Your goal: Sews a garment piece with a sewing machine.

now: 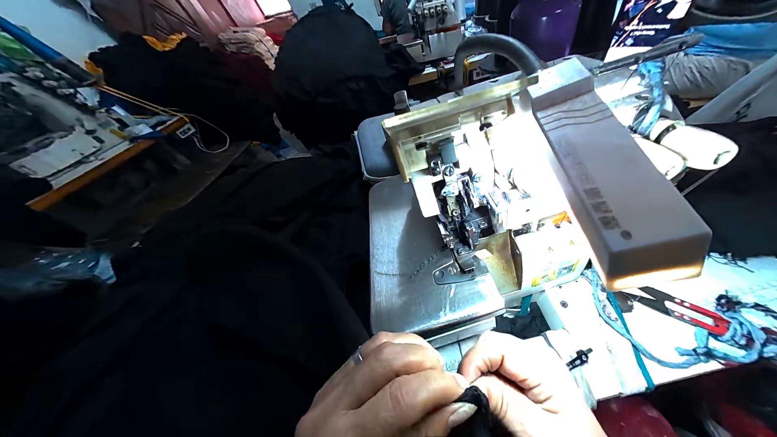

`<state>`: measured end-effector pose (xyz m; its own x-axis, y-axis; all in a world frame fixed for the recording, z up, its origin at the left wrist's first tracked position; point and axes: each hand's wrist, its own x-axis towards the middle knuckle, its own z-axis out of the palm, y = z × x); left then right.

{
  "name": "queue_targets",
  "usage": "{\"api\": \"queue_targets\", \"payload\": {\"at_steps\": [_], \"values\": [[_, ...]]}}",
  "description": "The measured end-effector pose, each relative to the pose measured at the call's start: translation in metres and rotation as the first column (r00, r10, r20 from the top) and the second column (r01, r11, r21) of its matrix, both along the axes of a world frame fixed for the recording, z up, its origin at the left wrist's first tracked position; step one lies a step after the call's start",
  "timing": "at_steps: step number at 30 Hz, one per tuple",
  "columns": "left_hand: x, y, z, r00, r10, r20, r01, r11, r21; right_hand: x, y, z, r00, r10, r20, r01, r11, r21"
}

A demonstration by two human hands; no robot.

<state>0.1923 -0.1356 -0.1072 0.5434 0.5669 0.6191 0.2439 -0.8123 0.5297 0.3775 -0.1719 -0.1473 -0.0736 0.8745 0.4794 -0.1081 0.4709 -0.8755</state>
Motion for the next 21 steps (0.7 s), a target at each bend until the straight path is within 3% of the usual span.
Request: {"api": "queue_targets", "payload": {"at_steps": [4,8,13,16,19,21], "values": [[0.009,0.003,-0.003,0.996,0.091,-0.011,-0.091,0.995,0.035,-0.008,-0.022,0.007,0.987,-0.032,-0.160,0.000,0.981,-0.193],[0.016,0.007,0.000,0.991,0.122,-0.052,-0.119,0.991,0.056,-0.008,-0.031,0.016,0.982,-0.158,-0.105,0.119,0.942,-0.313],[0.023,0.012,0.005,0.978,0.199,-0.064,-0.193,0.977,0.087,-0.003,-0.025,0.015,0.975,-0.219,0.028,0.220,0.953,-0.207],[0.027,0.015,0.005,0.972,0.228,-0.061,-0.221,0.970,0.100,0.000,-0.022,0.015,0.968,-0.242,0.070,0.252,0.940,-0.231],[0.033,0.018,0.003,0.963,0.264,-0.051,-0.255,0.957,0.134,0.006,-0.019,0.018,0.984,-0.176,0.014,0.168,0.908,-0.383],[0.036,0.020,0.001,0.957,0.287,-0.049,-0.277,0.948,0.158,0.011,-0.015,0.017,0.988,-0.109,-0.109,0.042,0.873,-0.487]]}}
